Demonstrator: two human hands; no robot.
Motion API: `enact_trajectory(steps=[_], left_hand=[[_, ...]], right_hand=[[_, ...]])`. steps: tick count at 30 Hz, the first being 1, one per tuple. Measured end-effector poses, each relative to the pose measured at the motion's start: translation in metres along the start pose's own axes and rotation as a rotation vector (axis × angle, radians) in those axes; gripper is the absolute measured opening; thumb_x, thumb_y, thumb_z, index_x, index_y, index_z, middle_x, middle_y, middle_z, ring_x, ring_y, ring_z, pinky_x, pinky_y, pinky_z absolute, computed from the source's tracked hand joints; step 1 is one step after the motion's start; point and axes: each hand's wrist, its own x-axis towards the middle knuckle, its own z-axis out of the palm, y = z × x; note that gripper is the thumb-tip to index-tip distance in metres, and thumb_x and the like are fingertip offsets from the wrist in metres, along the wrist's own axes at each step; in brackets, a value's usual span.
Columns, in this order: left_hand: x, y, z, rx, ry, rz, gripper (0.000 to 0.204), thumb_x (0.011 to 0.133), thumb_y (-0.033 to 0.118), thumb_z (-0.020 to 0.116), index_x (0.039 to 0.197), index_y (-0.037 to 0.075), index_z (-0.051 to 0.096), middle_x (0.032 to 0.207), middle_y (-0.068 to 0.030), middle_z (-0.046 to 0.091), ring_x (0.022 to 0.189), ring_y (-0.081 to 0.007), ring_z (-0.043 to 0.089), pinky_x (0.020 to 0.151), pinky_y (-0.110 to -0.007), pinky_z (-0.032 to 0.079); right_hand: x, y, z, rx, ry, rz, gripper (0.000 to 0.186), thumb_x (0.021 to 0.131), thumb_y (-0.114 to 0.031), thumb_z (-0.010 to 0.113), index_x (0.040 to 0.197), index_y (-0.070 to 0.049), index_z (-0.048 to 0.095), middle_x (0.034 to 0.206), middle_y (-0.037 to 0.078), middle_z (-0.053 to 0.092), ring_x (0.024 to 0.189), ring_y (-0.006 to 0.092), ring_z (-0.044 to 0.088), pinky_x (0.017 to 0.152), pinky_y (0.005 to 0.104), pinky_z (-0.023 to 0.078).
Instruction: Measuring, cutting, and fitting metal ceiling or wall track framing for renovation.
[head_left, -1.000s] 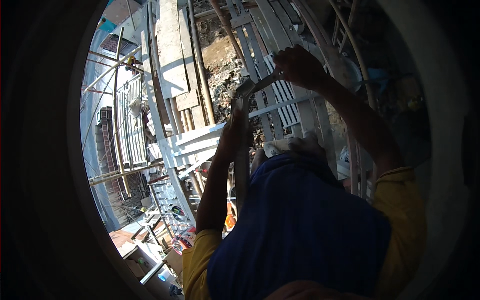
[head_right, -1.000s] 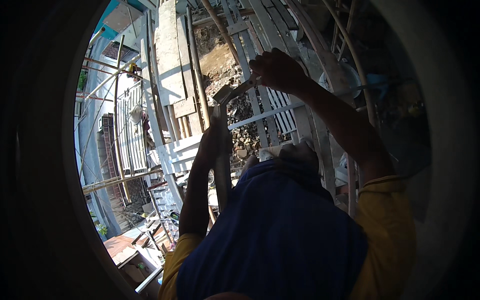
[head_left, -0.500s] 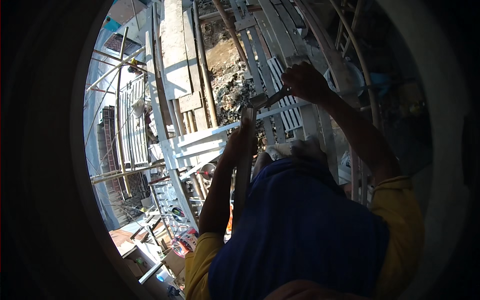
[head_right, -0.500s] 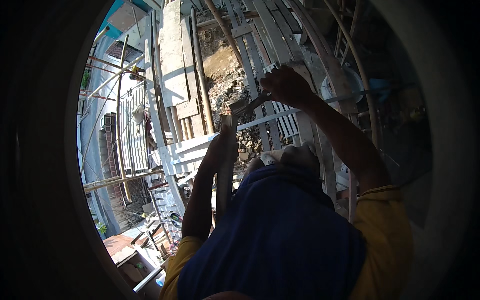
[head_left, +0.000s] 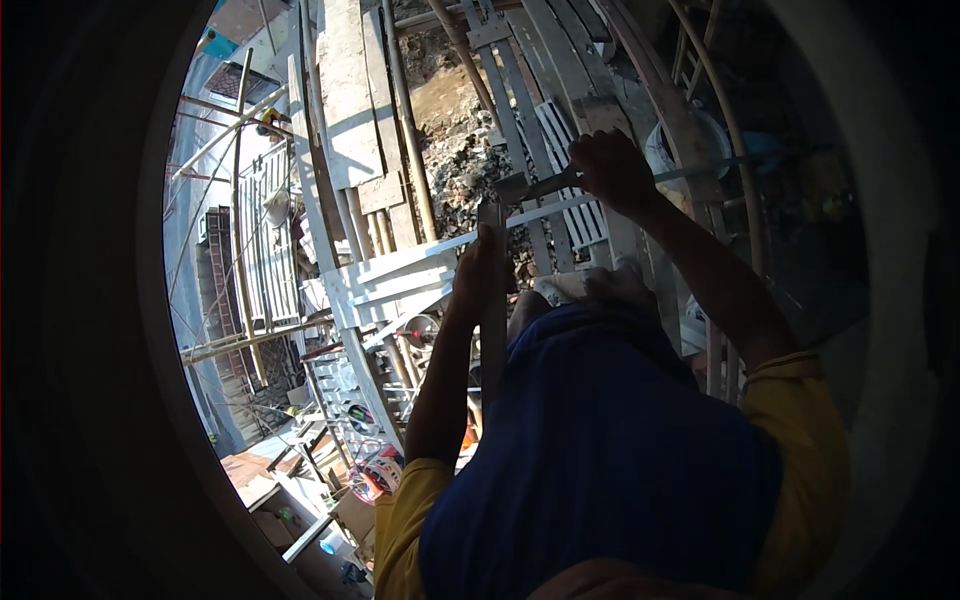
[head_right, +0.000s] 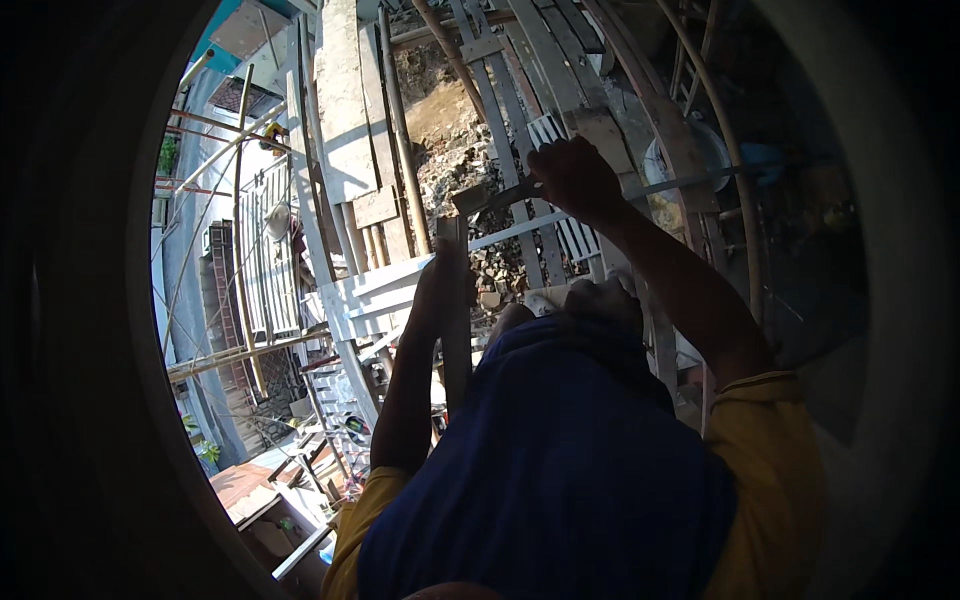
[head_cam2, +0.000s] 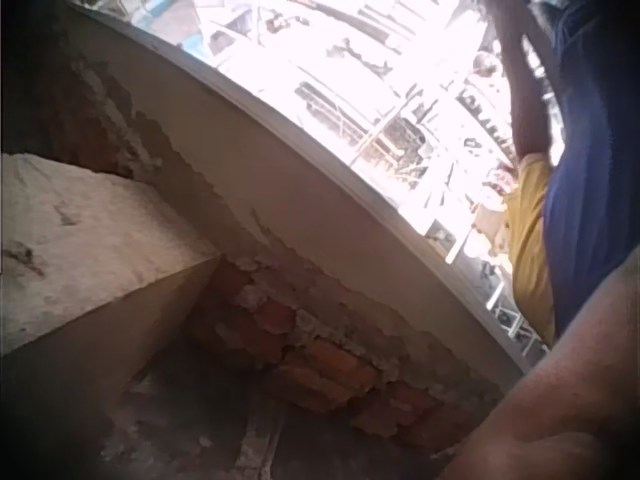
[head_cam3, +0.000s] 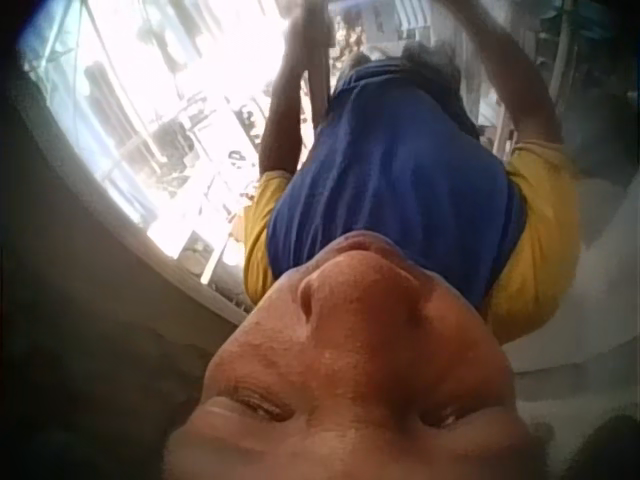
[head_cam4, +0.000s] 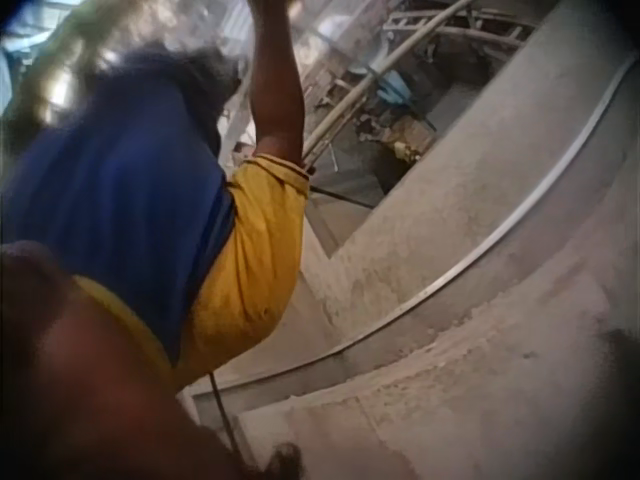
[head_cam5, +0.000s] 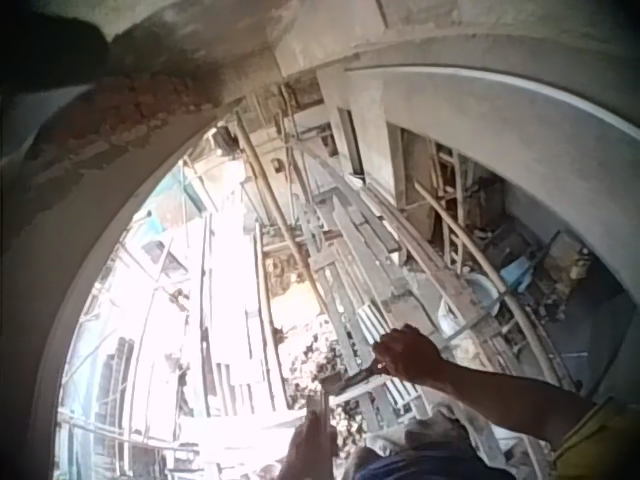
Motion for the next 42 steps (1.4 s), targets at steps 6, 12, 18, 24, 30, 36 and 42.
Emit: enact_trajectory(steps=[6,12,18,24,30,36,42], left_hand=[[0.038,-0.007,-0.007,0.378,0.27,0.56,0.065,0.099,0.06,0.034,0.086,0.0,0.054,0.058,-0.0093,0.049,0.056,-0.0235,0.054,0.056,-0.042,0.044],[0.006,-0.03,-0.001,0.133,0.059,0.124,0.073,0.096,0.069,0.029,0.075,0.003,0.053,0.059,-0.0049,0.048,0.056,-0.0177,0.048,0.053,-0.036,0.04],[0.024,0.005,-0.005,0.332,0.215,0.373,0.076,0.097,0.066,0.029,0.08,-0.003,0.053,0.072,-0.0154,0.055,0.067,-0.0261,0.056,0.059,-0.043,0.043],[0.001,-0.032,-0.008,0.085,-0.005,0.019,0.068,0.095,0.069,0.032,0.084,0.006,0.055,0.064,-0.0038,0.054,0.056,-0.0143,0.054,0.053,-0.031,0.046],[0.006,0.005,-0.009,0.092,0.16,0.187,0.068,0.096,0.066,0.034,0.084,0.002,0.053,0.062,-0.0089,0.052,0.058,-0.0197,0.055,0.054,-0.037,0.043],[0.02,-0.022,-0.014,0.207,0.19,0.143,0.07,0.096,0.065,0.035,0.085,-0.001,0.053,0.064,-0.0117,0.052,0.062,-0.0236,0.055,0.06,-0.04,0.043],[-0.012,0.003,-0.005,-0.07,-0.01,0.08,0.064,0.096,0.066,0.032,0.081,0.008,0.053,0.058,-0.0014,0.049,0.051,-0.0128,0.049,0.048,-0.032,0.042]], right_hand=[[-0.077,-0.097,0.133,0.595,-0.239,0.662,0.022,0.081,-0.012,0.066,0.095,-0.003,0.053,0.083,0.019,0.063,0.087,0.0385,0.063,0.077,0.0504,0.048],[-0.008,-0.006,-0.003,-0.049,-0.111,-0.062,0.025,0.072,-0.014,0.076,0.086,-0.009,0.057,0.081,0.007,0.063,0.079,0.0271,0.063,0.073,0.0416,0.046],[-0.069,-0.097,0.114,0.611,-0.243,0.638,0.021,0.082,-0.013,0.061,0.096,-0.002,0.049,0.089,0.024,0.064,0.086,0.0424,0.063,0.074,0.0539,0.048],[-0.02,-0.02,0.017,0.031,-0.117,0.052,0.027,0.075,-0.02,0.075,0.089,-0.008,0.055,0.079,0.007,0.062,0.078,0.0282,0.063,0.072,0.0429,0.046],[-0.031,-0.047,0.04,0.35,-0.137,0.394,0.023,0.078,-0.011,0.07,0.092,-0.005,0.054,0.082,0.014,0.063,0.083,0.0334,0.064,0.074,0.0471,0.048],[-0.052,-0.068,0.063,0.396,-0.273,0.501,0.025,0.08,-0.015,0.071,0.095,-0.004,0.054,0.084,0.015,0.064,0.085,0.0336,0.065,0.075,0.0468,0.049],[-0.004,-0.016,0.002,0.008,-0.022,0.051,0.027,0.071,-0.018,0.078,0.084,-0.011,0.056,0.08,0.005,0.061,0.077,0.0255,0.061,0.073,0.0416,0.045]])
